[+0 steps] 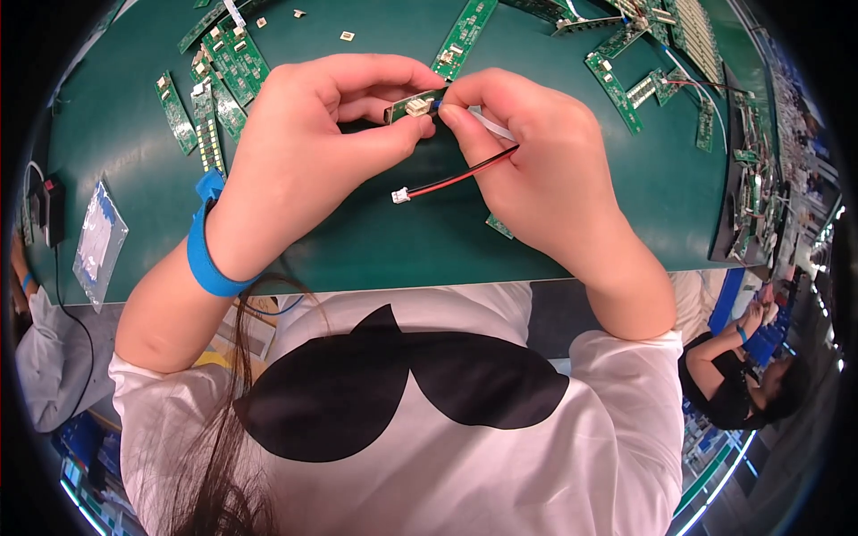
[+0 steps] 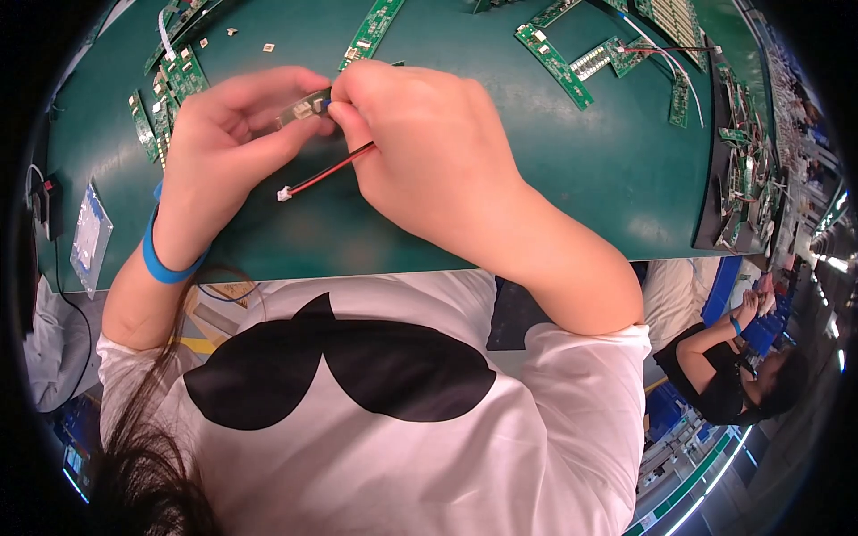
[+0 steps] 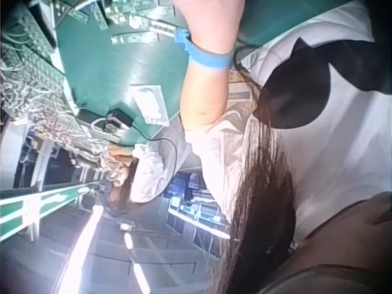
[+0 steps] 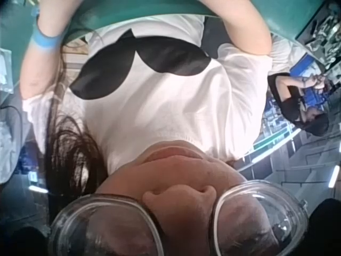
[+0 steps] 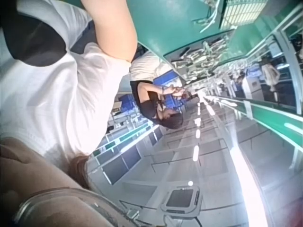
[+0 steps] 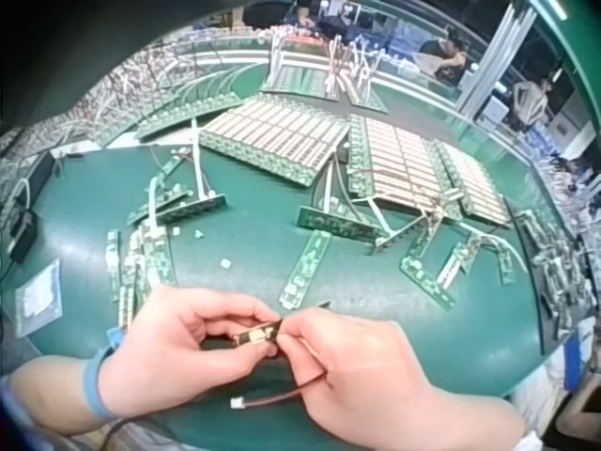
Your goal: The person connects wires and ribbon cables to small printed circuit boards by hand.
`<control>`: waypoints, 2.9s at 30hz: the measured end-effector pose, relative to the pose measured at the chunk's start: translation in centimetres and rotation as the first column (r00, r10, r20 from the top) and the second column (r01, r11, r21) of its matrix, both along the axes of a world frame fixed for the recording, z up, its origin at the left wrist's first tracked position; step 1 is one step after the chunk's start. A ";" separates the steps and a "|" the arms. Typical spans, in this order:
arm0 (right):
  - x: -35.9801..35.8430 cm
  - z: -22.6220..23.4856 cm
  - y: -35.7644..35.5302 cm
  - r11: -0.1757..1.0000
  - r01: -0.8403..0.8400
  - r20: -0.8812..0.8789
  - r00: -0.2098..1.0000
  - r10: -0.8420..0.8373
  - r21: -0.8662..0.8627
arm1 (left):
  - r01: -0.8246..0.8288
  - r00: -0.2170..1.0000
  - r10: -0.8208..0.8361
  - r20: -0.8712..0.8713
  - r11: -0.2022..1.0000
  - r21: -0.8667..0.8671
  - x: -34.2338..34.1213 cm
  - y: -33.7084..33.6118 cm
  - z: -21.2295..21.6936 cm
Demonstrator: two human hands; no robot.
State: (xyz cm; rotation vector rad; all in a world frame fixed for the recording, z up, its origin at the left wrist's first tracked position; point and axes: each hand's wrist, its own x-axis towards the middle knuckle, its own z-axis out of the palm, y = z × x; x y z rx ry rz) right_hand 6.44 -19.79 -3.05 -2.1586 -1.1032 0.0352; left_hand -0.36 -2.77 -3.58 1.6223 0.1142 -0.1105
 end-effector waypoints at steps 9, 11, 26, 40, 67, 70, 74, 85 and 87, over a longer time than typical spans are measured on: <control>-0.3 0.1 0.4 1.000 -0.003 -0.026 1.000 0.003 -0.020 | -0.017 1.000 0.017 0.007 0.998 0.062 0.2 0.0 -0.5; -0.5 0.2 0.4 1.000 -0.003 0.005 1.000 0.003 -0.017 | -0.023 0.999 0.021 0.030 0.997 0.067 0.2 -0.1 -0.5; -0.5 0.5 0.4 1.000 -0.007 -0.027 1.000 0.007 -0.013 | -0.199 0.980 0.199 -0.009 0.978 -0.057 0.1 -0.5 0.2; 0.7 1.0 -0.2 0.992 0.101 -0.291 0.954 -0.076 0.072 | -0.029 0.998 0.013 -0.066 0.968 -0.251 0.7 1.0 0.6; 2.2 2.6 -1.9 0.901 0.146 -0.548 0.829 0.114 0.409 | 0.093 0.989 -0.140 -0.045 0.836 -0.541 0.1 1.9 0.6; 2.3 1.7 -1.2 0.800 0.045 -0.517 0.784 0.343 0.599 | 0.124 0.989 -0.145 -0.014 0.891 -0.437 0.1 2.0 0.9; 2.5 2.2 -1.8 0.812 -0.126 -0.348 0.858 0.378 0.570 | 0.119 0.991 -0.093 0.094 0.941 -0.316 -0.2 1.8 1.3; 1.8 2.4 -1.3 0.858 -0.339 0.303 0.925 0.230 0.386 | 0.089 0.995 -0.079 0.053 0.970 -0.228 -0.5 1.8 1.2; 1.6 2.9 -1.3 0.856 -0.387 0.318 0.905 0.282 0.342 | 0.116 0.992 -0.102 0.077 0.970 -0.212 -0.5 1.7 1.3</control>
